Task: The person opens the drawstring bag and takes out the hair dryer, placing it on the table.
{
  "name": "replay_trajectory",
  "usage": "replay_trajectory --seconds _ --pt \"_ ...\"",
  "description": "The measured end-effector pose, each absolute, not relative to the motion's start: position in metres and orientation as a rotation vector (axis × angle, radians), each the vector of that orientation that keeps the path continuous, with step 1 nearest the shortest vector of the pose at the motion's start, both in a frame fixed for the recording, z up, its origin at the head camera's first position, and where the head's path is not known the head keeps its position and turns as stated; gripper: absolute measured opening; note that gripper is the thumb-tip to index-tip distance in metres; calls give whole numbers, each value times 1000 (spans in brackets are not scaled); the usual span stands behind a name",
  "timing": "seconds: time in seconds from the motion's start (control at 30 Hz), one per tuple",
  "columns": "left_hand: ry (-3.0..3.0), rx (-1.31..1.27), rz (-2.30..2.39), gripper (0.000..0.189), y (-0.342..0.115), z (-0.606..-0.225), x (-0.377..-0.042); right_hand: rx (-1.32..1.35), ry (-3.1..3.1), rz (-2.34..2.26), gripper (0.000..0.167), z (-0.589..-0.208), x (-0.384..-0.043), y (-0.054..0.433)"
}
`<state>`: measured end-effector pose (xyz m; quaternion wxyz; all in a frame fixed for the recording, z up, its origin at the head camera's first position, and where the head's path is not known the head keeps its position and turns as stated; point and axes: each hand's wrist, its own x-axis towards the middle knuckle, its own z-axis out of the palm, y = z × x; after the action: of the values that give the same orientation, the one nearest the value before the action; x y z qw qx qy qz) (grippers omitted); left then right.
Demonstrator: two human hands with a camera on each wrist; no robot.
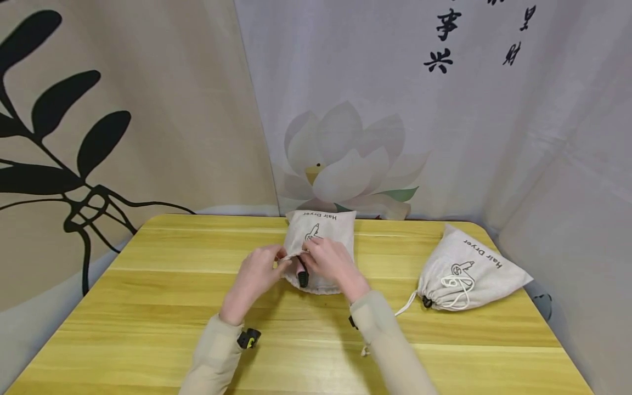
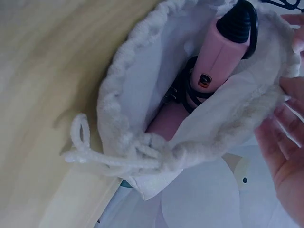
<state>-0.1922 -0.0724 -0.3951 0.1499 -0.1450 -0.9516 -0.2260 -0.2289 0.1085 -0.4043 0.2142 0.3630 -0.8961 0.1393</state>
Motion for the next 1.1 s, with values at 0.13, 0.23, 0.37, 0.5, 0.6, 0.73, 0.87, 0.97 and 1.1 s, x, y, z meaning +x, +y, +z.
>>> replay_trajectory --seconds 0.13,0.23,0.37,0.5,0.6,0.73,0.87,0.97,1.1 --pt "-2683 -399 -588 15 -66 -392 -187 998 -2525 375 5 -400 -231 107" --pt "-2654 -396 -580 14 -60 -391 -184 991 -2554 365 4 -398 -232 107" --pt "-2653 -393 -570 18 -52 -393 -181 976 -2564 342 3 -396 -234 106" --pt "-2693 -348 -546 23 -45 -395 -181 981 -2538 328 4 -395 -236 106" --pt "-2732 -308 -535 23 -41 -399 -182 990 -2520 324 5 -396 -238 106" --pt "-2765 -272 -538 31 -37 -407 -184 996 -2523 309 4 -397 -240 104" --pt "-2792 -228 -563 44 -36 -413 -187 997 -2535 297 6 -400 -241 102" --pt "-2825 -180 -581 50 -34 -414 -190 996 -2543 290 6 -401 -241 101" --pt "-2867 -120 -603 52 -31 -415 -194 996 -2556 281 7 -403 -242 101"
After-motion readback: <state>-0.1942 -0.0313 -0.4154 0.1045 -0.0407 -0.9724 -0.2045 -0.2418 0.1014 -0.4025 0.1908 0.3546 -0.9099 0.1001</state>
